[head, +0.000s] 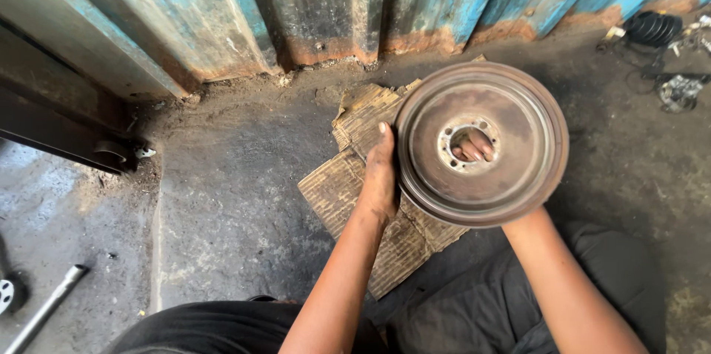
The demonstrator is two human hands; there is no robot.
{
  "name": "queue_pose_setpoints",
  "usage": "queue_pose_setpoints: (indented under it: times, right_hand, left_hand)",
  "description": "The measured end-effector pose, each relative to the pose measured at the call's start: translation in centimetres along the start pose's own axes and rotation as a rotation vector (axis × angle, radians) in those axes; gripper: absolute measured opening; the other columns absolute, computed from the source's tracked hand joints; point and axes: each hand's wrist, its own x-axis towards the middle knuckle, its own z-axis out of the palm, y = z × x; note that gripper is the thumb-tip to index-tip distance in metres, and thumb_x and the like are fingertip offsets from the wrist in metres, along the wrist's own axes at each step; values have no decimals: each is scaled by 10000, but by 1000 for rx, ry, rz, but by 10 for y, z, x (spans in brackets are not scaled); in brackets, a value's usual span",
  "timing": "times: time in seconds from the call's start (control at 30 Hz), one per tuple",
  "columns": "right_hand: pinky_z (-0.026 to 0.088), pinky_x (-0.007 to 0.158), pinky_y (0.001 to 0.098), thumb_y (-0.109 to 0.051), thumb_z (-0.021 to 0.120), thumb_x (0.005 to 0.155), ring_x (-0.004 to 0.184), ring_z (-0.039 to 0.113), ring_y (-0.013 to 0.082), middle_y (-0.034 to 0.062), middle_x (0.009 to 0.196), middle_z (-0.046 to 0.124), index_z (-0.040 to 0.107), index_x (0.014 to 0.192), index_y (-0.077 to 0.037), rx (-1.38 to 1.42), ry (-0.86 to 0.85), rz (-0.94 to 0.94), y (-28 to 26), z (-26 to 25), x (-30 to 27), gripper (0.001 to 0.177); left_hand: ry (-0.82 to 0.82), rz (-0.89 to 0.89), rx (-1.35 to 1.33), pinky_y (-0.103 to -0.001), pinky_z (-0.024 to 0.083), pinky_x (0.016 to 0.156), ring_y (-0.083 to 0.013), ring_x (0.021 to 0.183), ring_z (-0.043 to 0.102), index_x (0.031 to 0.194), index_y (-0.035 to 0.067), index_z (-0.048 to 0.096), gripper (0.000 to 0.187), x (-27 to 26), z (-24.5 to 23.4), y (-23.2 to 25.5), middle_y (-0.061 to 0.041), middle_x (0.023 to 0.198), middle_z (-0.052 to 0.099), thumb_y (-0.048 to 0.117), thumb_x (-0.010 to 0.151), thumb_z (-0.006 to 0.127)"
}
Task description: The person sits on the floor and cleans a circular metal mechanical part, likely a brake drum, using a dark cloth. They wipe the interior and exterior surfaces of the part, rotating it to access different areas.
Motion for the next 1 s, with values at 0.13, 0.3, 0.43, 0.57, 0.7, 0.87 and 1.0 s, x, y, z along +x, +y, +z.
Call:
queue_pose_setpoints:
  times: [0.13,0.3,0.43,0.57,0.7,0.87,1.0]
  right_hand:
    - [437,1014,470,-503,495,1035,954,583,255,121,1032,611,626,1245,-30,-34,56,12,2,-1,9,534]
    - [445,1022,515,-511,503,1001,1073,614,307,165,1180,637,618,1272,-17,-144,273,7,-1,-7,9,575]
    - [450,1028,551,-517,510,974,1168,639,350,201,1298,658,611,1294,-6,-249,869,16,-5,7,8,611]
    - [294,1192,636,-777,488,841,1380,514,391,189,1457,604,586,1361,-23,-262,953,120,21,2,9,921]
    - [315,1160,611,-820,475,846,1344,508,402,223,1415,586,576,1365,11,-308,776,224,29,-22,4,985]
    - [274,1137,549,-783,497,736,1454,436,293,146,1522,545,461,1490,-104,-733,789,293,48,-42,12,1015]
    - [163,1257,446,-774,524,844,1558,247,269,123,1669,324,286,1584,-80,-840,549,262,46,-62,17,1042]
  left_hand:
    - [85,33,37,-483,488,774,-388,825,537,1216,-173,550,816,9,-10,-4,-252,949,531,625,1079,445]
    - [267,163,31,-421,599,853,-314,909,700,1267,-99,610,664,18,-15,3,-235,1066,707,504,999,543]
    - [442,333,163,-354,509,972,-221,1072,661,1335,-57,551,600,20,-15,18,-158,1196,689,440,1003,598]
    - [507,417,457,-364,514,936,-257,1021,648,1227,-48,614,468,11,-31,42,-189,1119,716,375,1028,588]
    - [451,529,590,-372,538,931,-271,1017,666,1176,8,659,336,7,-48,65,-185,1106,735,311,1048,587]
    - [399,598,807,-382,529,921,-274,1025,706,1217,38,658,352,2,-58,78,-188,1100,744,330,1062,535]
    - [424,566,793,-399,549,876,-336,952,738,1193,42,660,373,-1,-60,71,-203,1047,756,353,1068,495]
